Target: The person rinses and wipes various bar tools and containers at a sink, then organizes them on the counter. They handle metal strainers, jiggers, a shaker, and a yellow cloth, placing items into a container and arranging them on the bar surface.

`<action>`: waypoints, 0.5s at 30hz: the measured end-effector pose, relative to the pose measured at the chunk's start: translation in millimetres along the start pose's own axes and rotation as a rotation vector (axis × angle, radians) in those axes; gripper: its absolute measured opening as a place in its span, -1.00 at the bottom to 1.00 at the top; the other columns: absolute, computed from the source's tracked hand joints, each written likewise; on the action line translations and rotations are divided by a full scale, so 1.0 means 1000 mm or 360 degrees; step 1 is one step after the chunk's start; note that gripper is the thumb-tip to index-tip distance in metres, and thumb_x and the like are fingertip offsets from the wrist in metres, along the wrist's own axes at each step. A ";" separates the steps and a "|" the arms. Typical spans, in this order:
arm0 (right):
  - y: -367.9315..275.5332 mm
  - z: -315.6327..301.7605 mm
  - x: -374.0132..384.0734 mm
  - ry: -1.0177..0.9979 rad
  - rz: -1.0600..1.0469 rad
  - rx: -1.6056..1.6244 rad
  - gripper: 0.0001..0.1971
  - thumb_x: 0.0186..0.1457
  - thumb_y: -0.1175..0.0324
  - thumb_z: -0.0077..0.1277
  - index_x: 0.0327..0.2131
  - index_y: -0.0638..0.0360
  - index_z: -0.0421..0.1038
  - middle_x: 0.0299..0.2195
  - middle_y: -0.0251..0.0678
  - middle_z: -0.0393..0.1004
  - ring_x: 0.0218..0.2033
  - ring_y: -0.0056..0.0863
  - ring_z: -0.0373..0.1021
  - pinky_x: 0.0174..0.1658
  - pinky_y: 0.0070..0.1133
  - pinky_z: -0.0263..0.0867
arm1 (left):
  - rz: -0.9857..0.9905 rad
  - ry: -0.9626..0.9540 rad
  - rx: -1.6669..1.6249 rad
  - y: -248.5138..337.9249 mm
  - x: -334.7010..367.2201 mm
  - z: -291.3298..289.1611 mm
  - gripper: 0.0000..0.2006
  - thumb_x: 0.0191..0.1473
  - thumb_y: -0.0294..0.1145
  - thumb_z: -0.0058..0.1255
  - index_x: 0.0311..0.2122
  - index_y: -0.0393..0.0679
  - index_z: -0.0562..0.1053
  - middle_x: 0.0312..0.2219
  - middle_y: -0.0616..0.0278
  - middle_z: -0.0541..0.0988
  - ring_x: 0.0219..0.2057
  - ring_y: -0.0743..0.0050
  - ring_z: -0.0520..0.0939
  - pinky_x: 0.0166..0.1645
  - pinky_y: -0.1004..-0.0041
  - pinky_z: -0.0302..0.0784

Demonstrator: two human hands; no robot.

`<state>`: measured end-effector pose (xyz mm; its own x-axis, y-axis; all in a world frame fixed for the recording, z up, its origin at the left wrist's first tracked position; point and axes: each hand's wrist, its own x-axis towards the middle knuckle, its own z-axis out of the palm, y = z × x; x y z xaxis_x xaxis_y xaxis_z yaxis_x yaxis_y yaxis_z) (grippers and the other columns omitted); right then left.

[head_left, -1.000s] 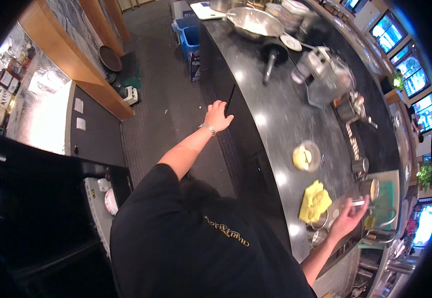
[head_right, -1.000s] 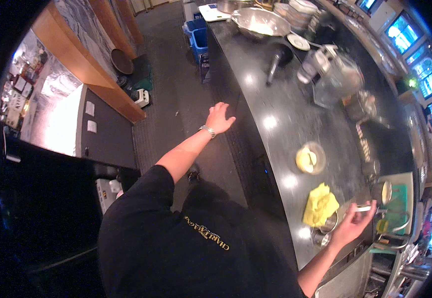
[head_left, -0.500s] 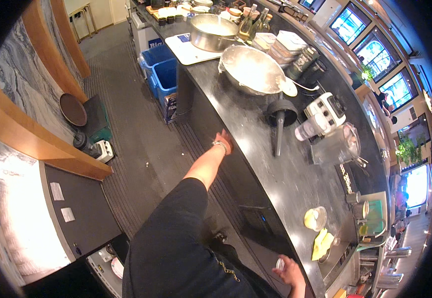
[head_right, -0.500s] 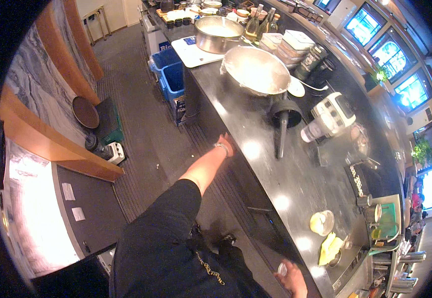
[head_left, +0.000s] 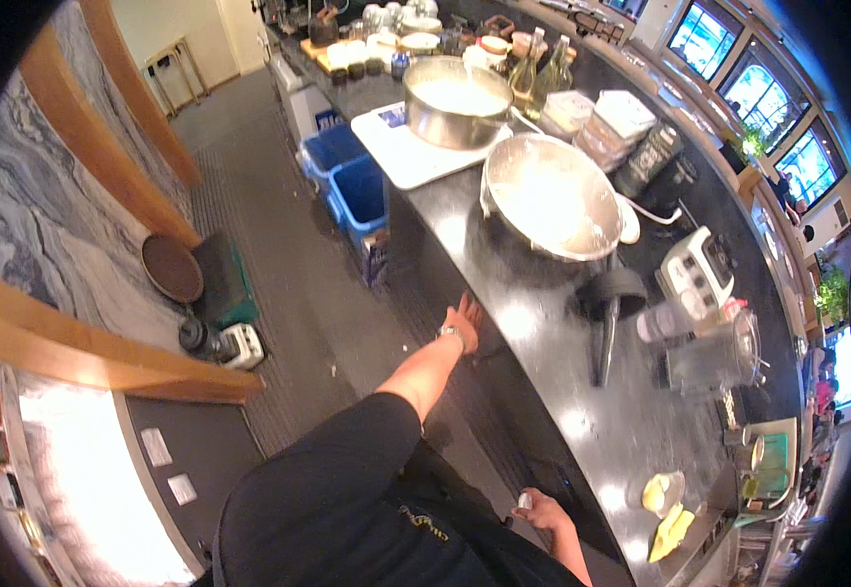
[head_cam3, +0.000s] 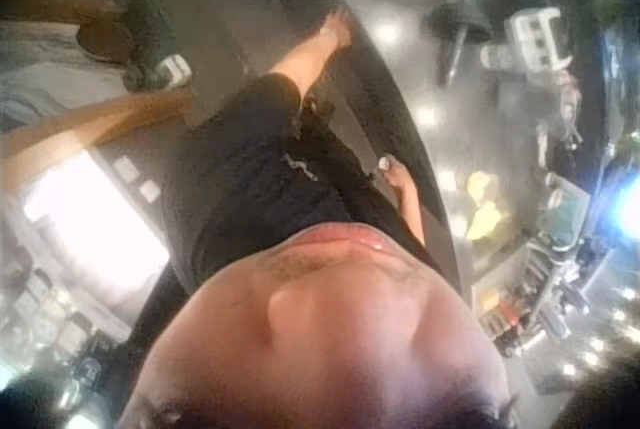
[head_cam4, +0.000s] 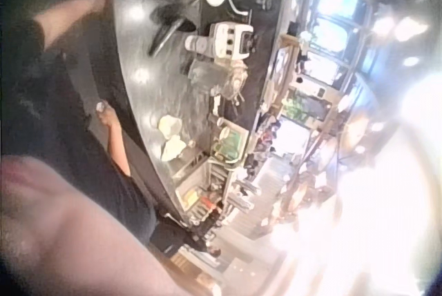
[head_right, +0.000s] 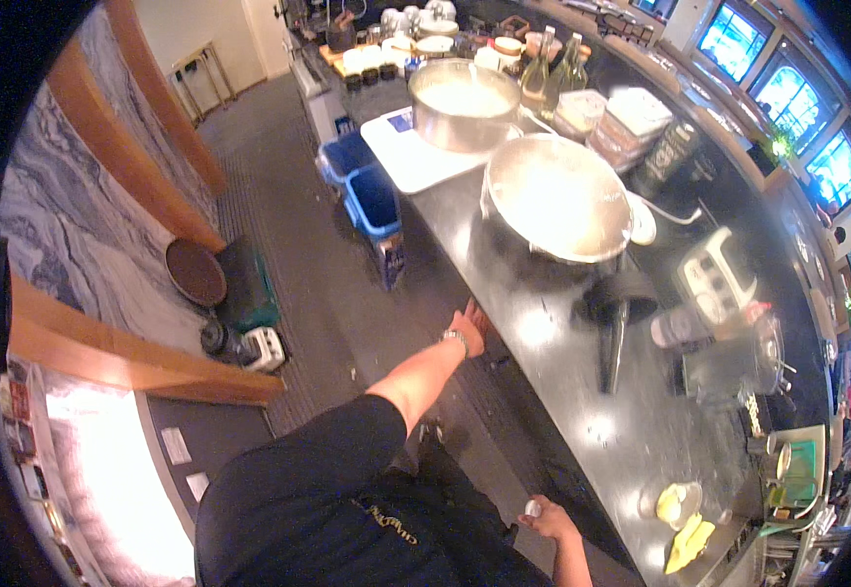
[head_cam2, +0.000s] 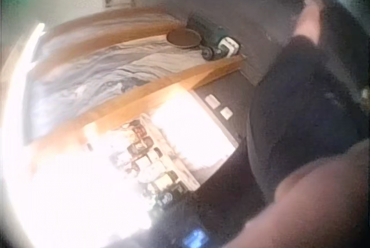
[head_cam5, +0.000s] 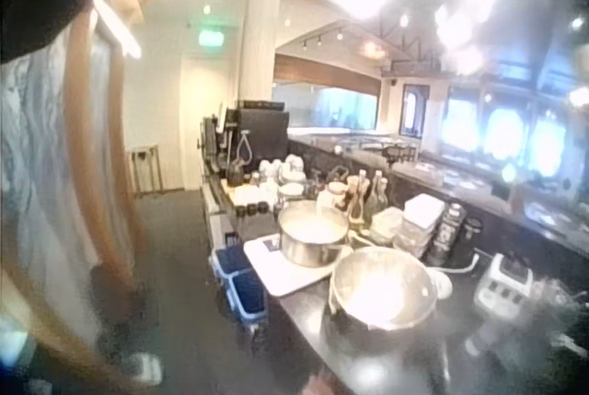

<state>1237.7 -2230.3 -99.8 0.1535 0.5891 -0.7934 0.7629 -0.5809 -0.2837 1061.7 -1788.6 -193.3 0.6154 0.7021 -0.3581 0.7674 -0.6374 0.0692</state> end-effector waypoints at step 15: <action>-0.112 0.093 0.087 0.0716 0.0389 0.0726 -0.29 0.00 -0.16 0.19 0.08 0.14 0.33 -0.12 -0.05 0.54 -0.08 -0.07 0.48 -0.02 -0.30 0.37 | 0.0917 0.0662 -0.0678 -0.004 0.002 -0.006 -0.62 0.12 -0.21 -0.08 0.02 -0.08 0.50 0.02 0.01 0.53 0.02 -0.06 0.55 0.06 0.10 0.49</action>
<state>1106.5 -2166.4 -187.0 0.6088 0.5299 -0.5904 0.3476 -0.8471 -0.4019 1061.0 -1782.0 -188.5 0.8851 0.4156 0.2093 0.2623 -0.8171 0.5133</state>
